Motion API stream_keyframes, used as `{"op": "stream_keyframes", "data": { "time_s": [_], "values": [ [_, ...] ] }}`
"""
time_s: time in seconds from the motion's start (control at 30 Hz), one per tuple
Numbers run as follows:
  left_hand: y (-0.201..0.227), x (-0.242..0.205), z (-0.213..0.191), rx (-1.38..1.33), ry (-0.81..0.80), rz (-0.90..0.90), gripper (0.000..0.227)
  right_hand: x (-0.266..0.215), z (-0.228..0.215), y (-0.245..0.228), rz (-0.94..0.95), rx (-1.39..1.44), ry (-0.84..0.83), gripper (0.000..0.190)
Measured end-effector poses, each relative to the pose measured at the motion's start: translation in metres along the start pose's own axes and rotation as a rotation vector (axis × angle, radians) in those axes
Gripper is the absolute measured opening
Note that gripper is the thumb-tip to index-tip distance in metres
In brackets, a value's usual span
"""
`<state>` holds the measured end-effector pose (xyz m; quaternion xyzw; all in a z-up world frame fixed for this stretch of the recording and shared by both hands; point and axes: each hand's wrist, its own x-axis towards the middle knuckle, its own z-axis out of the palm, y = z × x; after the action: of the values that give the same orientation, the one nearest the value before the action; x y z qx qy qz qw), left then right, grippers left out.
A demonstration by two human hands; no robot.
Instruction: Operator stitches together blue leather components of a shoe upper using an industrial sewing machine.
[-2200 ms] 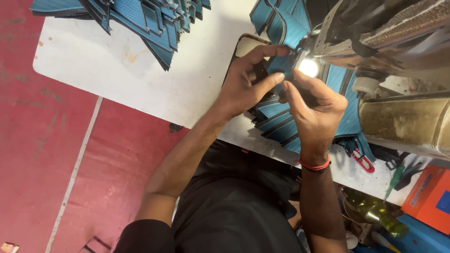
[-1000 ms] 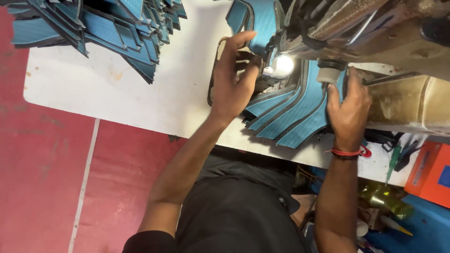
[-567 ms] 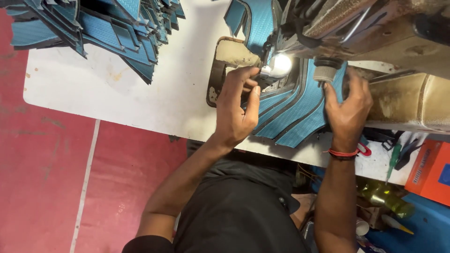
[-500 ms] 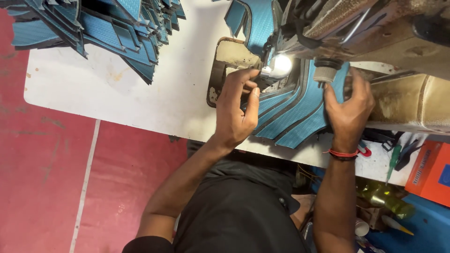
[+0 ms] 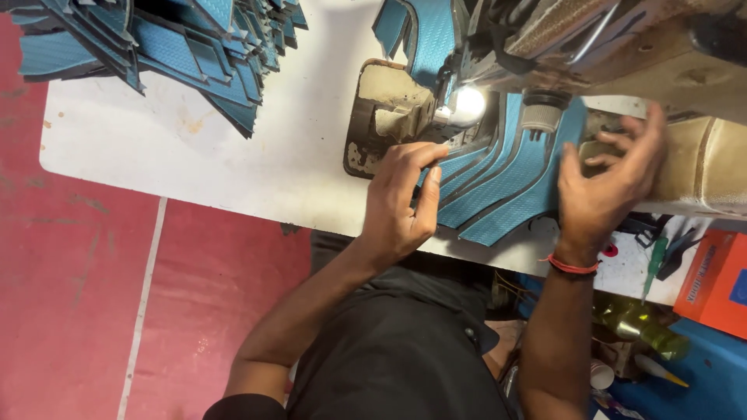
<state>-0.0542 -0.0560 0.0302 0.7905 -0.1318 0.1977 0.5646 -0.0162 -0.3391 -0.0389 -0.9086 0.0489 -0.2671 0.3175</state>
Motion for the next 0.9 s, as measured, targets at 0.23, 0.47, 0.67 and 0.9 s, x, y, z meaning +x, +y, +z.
{"op": "stream_keyframes", "data": {
  "time_s": [0.23, 0.47, 0.67, 0.9],
  "values": [
    [-0.022, -0.014, 0.037, 0.099, -0.387, 0.21, 0.05, 0.008, 0.006, -0.006, 0.016, -0.001, -0.202, 0.076],
    [-0.039, -0.037, 0.079, 0.362, -0.599, 0.288, 0.048, 0.002, 0.008, 0.029, 0.156, 0.001, -0.234, 0.078],
    [-0.041, -0.039, 0.077, 0.383, -0.565, 0.305, 0.05, -0.002, -0.001, 0.006, 0.071, 0.273, -0.073, 0.102],
    [-0.04, -0.037, 0.08, 0.381, -0.589, 0.302, 0.048, -0.002, -0.011, 0.018, 0.024, 0.144, -0.095, 0.088]
  ]
}}
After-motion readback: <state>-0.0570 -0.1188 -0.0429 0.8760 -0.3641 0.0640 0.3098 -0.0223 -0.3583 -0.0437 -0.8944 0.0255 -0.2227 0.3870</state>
